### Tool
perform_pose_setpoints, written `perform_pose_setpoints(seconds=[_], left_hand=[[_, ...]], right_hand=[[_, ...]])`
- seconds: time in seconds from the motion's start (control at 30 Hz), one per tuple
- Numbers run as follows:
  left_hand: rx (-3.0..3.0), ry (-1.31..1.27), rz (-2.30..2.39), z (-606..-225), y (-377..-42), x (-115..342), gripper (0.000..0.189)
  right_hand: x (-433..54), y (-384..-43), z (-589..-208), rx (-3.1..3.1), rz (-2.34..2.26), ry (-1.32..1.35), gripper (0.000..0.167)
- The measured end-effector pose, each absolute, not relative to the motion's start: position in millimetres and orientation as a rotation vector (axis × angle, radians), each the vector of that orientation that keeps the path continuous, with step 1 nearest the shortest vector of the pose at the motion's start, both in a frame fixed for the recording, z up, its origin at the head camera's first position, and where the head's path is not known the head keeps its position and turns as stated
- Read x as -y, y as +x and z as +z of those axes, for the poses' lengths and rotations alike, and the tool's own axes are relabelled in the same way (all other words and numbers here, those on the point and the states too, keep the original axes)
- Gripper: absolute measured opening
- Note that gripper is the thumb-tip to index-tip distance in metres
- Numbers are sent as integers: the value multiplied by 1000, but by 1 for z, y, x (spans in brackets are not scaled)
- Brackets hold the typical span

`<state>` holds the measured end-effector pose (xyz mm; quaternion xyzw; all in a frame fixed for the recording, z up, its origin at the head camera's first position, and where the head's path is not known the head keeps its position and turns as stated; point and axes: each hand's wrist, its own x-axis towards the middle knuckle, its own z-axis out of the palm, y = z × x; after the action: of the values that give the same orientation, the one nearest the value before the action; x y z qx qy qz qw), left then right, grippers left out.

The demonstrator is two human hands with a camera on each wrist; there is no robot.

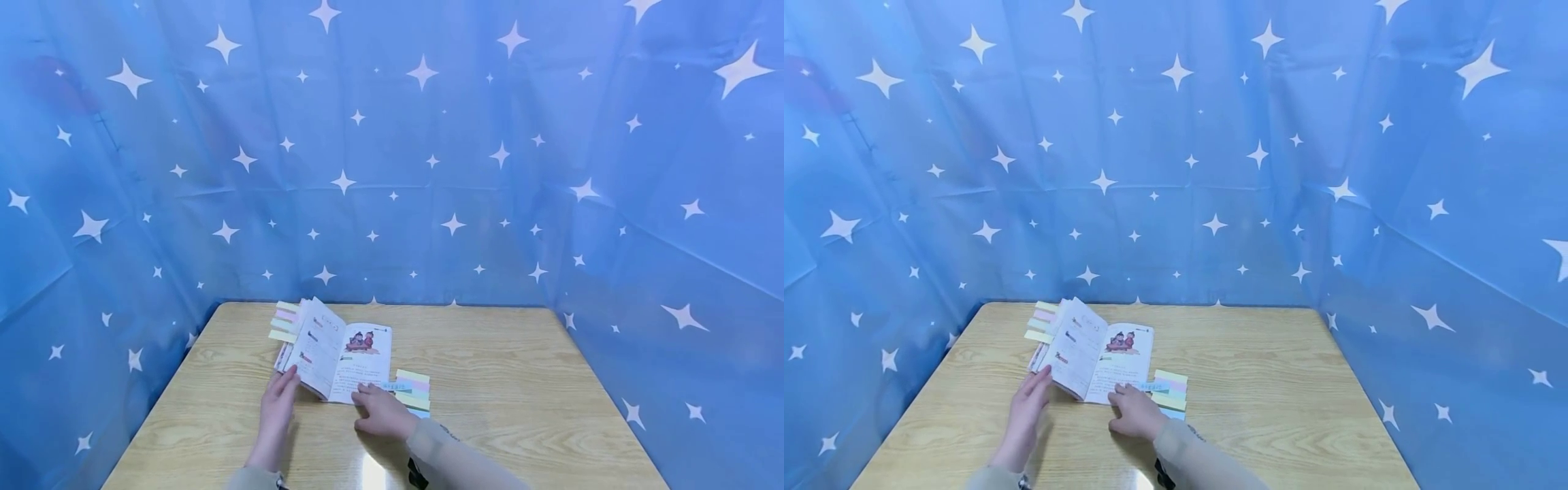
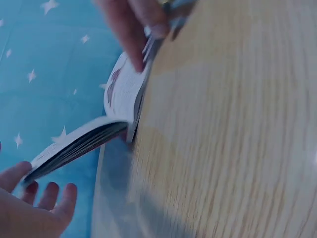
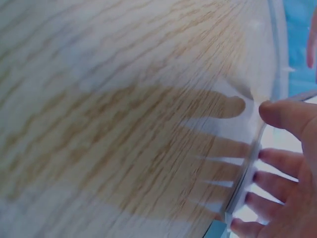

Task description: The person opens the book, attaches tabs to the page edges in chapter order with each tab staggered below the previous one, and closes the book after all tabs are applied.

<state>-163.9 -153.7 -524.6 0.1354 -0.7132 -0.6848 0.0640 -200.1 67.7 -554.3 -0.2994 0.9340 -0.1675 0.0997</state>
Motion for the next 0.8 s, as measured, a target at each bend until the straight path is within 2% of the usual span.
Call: perform_pose_setpoints(seconds=[0.17, 0.4, 0.53, 0.67, 0.8], left_hand=[[2238, 180, -1852, -530, -169, 129, 44], [2307, -97, -1737, -533, -176, 108, 18], [2308, -131, -1828, -525, -178, 101, 25], [2369, -134, -1786, -525, -193, 98, 19], [2540, -241, -1623, -537, -213, 102, 34]], right_hand=[[-69, -202, -556, -2768, -500, -901, 57], [-75, -203, -555, -2748, -532, -933, 59], [-78, -202, -552, -2732, -518, -984, 55], [-82, -202, -548, -2743, -507, -1028, 48], [-87, -199, -542, -2745, -531, -1034, 41]])
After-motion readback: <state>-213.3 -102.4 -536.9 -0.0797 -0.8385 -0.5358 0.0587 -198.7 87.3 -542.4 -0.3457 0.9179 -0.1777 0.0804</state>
